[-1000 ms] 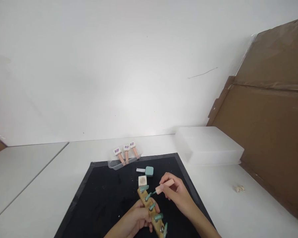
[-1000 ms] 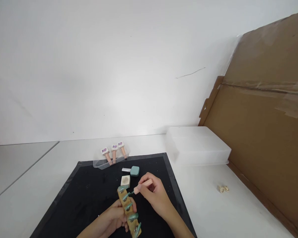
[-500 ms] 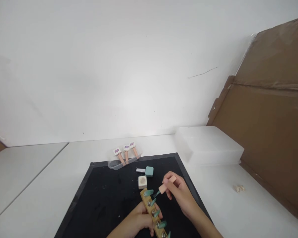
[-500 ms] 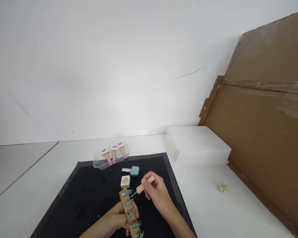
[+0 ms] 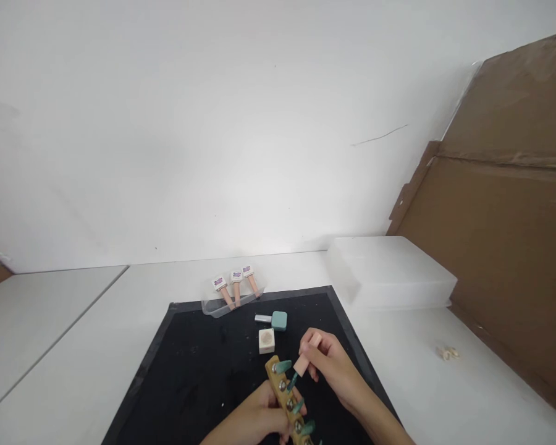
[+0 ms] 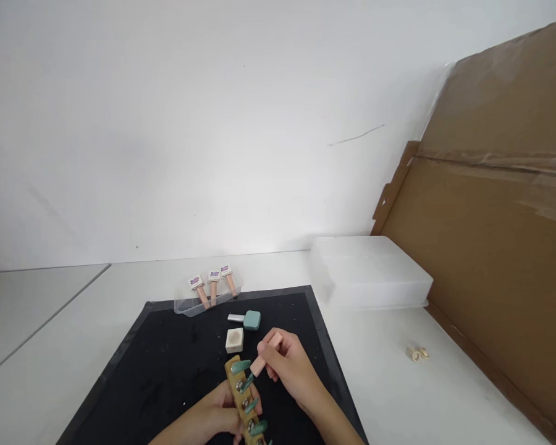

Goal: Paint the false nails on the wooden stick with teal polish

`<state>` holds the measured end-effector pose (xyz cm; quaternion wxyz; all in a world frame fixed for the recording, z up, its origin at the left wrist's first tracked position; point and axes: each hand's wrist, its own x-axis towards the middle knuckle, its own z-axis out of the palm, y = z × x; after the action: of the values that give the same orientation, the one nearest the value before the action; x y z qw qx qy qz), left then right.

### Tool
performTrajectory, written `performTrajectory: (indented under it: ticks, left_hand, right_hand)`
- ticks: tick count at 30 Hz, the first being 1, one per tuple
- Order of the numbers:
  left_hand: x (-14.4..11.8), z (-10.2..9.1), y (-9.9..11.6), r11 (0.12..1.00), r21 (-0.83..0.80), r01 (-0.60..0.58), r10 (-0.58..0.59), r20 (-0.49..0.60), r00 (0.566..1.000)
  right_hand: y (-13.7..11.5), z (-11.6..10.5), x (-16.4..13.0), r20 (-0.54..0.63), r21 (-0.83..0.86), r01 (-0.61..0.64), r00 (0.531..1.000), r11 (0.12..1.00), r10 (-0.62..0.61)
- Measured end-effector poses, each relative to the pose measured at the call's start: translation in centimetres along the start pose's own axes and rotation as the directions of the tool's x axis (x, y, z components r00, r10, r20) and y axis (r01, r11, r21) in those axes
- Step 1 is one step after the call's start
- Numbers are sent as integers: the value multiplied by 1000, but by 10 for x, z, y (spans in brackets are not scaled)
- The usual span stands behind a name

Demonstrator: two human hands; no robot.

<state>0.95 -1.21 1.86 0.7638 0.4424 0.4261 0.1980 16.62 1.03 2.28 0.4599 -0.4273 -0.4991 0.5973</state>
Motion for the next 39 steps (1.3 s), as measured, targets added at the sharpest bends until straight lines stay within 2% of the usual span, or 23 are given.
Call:
performTrajectory:
  ticks: [6,14,39]
  left_hand:
    - [-1,0,1,1000,14,2,-2,1,1000]
    - [0,0,-1,1000,5,8,-8,-10,1000]
    - [-1,-2,-3,1000,4,-10,10,-2,1000]
  right_hand:
    - [1,0,1,16,-26,9,1000,1000,-9]
    - [5,-1,3,-23,-66,18,1000,998,-19]
    - [0,-4,4,-140,-10,30,990,1000,-31]
